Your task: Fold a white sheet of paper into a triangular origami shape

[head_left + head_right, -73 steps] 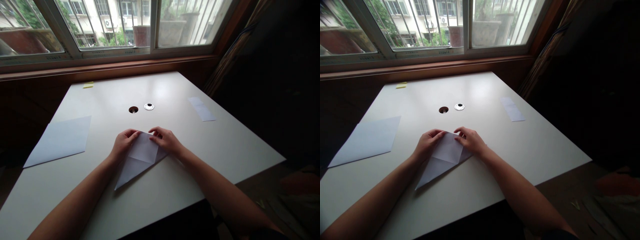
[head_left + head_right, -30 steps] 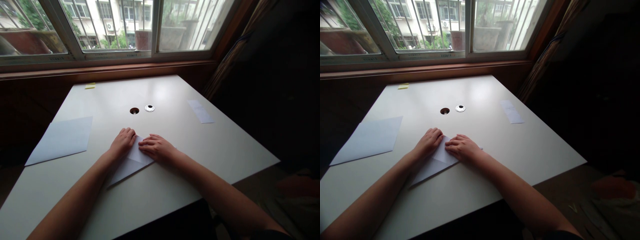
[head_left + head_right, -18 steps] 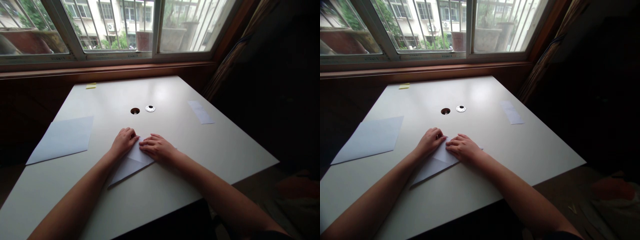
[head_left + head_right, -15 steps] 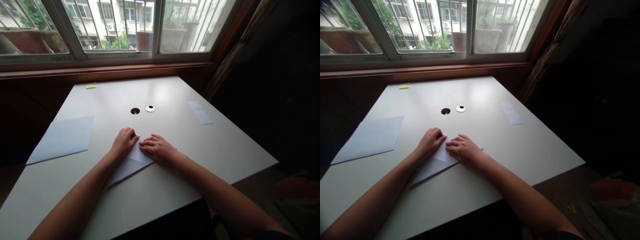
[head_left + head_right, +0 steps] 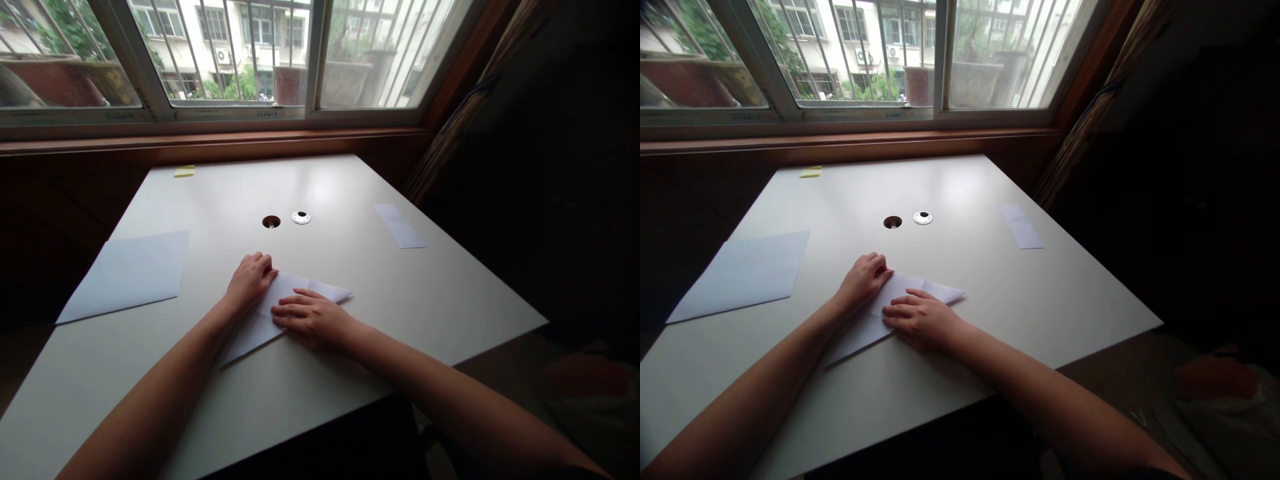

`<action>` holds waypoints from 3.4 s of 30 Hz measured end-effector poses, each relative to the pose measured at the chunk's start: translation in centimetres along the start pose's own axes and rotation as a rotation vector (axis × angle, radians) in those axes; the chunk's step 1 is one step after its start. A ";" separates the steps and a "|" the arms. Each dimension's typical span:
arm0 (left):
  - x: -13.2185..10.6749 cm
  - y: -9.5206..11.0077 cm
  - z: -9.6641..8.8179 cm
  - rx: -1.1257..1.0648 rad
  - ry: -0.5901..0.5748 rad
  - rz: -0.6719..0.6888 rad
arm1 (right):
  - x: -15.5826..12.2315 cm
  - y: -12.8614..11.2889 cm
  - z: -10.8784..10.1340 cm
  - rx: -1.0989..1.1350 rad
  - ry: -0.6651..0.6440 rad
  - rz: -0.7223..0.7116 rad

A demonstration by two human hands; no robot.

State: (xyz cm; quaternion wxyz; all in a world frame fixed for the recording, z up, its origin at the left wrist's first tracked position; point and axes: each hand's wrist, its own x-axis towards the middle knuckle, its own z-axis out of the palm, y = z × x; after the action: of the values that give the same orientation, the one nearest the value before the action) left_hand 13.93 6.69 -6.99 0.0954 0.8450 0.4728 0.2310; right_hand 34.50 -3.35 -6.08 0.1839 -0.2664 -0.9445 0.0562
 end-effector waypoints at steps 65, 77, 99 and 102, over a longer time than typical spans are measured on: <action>-0.7 -2.2 -1.2 0.147 -0.339 0.295 | 1.5 -0.1 -0.7 0.214 -0.015 -0.213; -0.8 -2.3 -1.4 0.135 -0.344 0.285 | 2.8 -2.6 0.5 0.205 -0.053 -0.287; -1.3 -2.0 -1.7 0.140 -0.302 0.279 | -0.1 -2.7 -0.2 0.123 -0.024 -0.107; -1.3 -2.0 -1.7 0.141 -0.304 0.278 | 0.1 -3.2 0.1 0.101 -0.053 -0.121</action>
State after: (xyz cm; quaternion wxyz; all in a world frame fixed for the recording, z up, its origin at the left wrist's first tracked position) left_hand 11.07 6.55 -6.67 0.0736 0.9317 0.3470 0.0780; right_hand 32.85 -6.08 -5.47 0.1752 -0.1975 -0.9594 0.0995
